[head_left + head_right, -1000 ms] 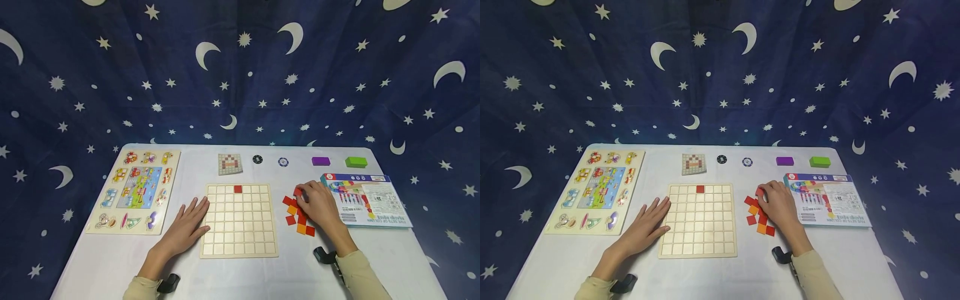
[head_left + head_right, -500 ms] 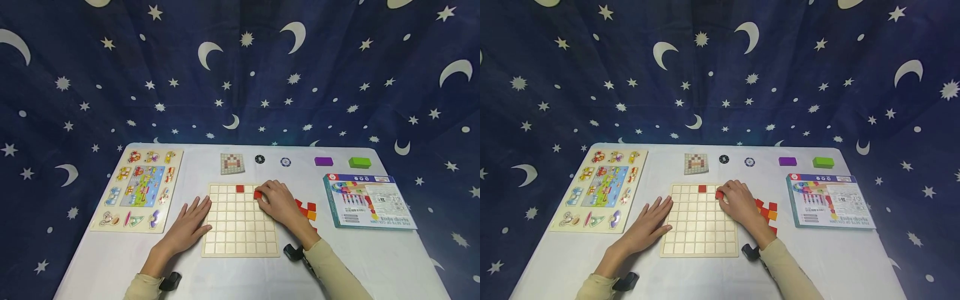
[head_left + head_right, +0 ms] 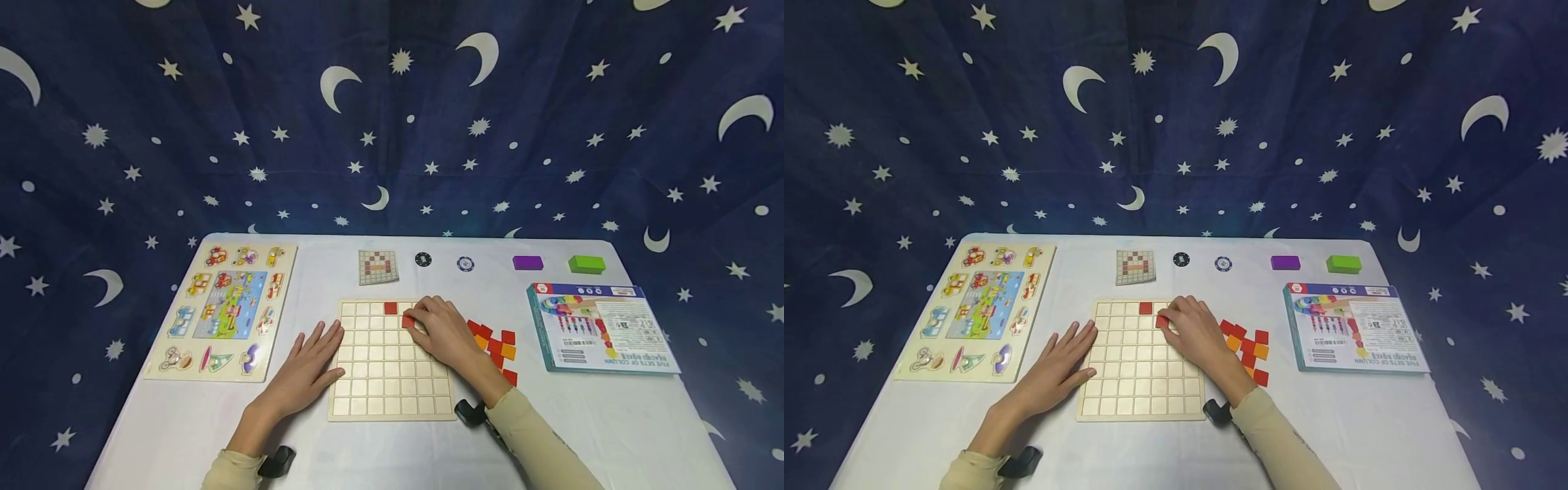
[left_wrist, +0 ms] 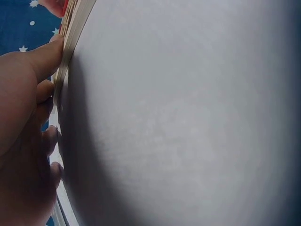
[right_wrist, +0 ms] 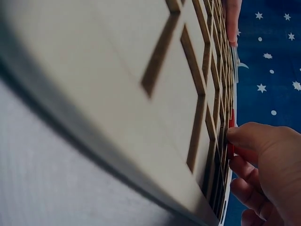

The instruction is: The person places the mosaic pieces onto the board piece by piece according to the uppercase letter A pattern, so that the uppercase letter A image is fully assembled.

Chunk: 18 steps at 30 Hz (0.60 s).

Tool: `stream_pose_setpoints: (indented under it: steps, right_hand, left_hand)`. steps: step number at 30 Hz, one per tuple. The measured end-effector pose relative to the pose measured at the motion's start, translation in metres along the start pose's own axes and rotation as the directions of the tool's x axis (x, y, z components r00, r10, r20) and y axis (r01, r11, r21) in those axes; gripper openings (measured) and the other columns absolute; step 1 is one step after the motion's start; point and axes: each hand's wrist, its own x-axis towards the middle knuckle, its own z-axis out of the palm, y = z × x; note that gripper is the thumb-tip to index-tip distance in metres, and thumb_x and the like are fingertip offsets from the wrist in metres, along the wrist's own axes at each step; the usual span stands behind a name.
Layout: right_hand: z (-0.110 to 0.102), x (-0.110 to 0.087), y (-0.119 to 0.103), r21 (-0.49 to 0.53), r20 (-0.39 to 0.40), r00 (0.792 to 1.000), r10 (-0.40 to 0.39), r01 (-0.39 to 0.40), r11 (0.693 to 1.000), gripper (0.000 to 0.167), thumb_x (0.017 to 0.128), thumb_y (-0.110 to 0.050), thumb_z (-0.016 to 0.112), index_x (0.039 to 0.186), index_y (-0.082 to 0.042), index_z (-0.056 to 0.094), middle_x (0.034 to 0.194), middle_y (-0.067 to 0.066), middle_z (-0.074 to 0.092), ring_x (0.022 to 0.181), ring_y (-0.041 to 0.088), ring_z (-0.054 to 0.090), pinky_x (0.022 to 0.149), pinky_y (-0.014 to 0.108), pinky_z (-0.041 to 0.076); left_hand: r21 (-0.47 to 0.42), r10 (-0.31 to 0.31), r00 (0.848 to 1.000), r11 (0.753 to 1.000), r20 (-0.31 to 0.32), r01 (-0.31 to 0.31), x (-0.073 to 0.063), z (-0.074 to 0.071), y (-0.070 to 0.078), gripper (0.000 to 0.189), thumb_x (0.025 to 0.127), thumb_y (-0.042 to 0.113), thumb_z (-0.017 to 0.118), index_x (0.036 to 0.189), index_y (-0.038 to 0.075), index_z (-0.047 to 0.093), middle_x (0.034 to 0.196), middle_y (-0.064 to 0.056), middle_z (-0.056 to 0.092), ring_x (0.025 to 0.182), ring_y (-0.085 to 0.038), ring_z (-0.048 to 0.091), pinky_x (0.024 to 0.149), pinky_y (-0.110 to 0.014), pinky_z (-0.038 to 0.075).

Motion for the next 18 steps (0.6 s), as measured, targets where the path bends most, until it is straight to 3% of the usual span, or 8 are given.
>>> stream_pose_setpoints:
  steps: [12, 18]
  right_hand:
    - [0.0018, -0.0001, -0.0009, 0.02, 0.004, 1.0, -0.023, 0.023, 1.0, 0.034, 0.098, -0.028, 0.079, 0.13, -0.017, 0.079, 0.116, 0.003, 0.071, 0.105, 0.02, 0.062, 0.094, 0.039, 0.053]
    - [0.0017, -0.0007, -0.0011, 0.011, 0.007, 1.0, -0.021, 0.021, 1.0, 0.035, 0.097, -0.027, 0.079, 0.131, -0.017, 0.078, 0.116, 0.004, 0.071, 0.105, 0.021, 0.061, 0.093, 0.039, 0.052]
  left_hand:
    - [-0.021, 0.032, 0.998, 0.999, -0.059, -0.034, -0.0022, 0.0013, 0.0003, 0.074, 0.105, 0.037, 0.066, 0.167, 0.01, 0.036, 0.176, -0.008, 0.033, 0.165, -0.042, 0.024, 0.13, -0.069, 0.013]
    - [-0.023, 0.003, 1.0, 1.0, -0.018, -0.003, -0.0007, -0.0006, 0.0021, 0.076, 0.105, 0.036, 0.066, 0.168, 0.011, 0.032, 0.178, -0.005, 0.027, 0.167, -0.039, 0.019, 0.132, -0.068, 0.01]
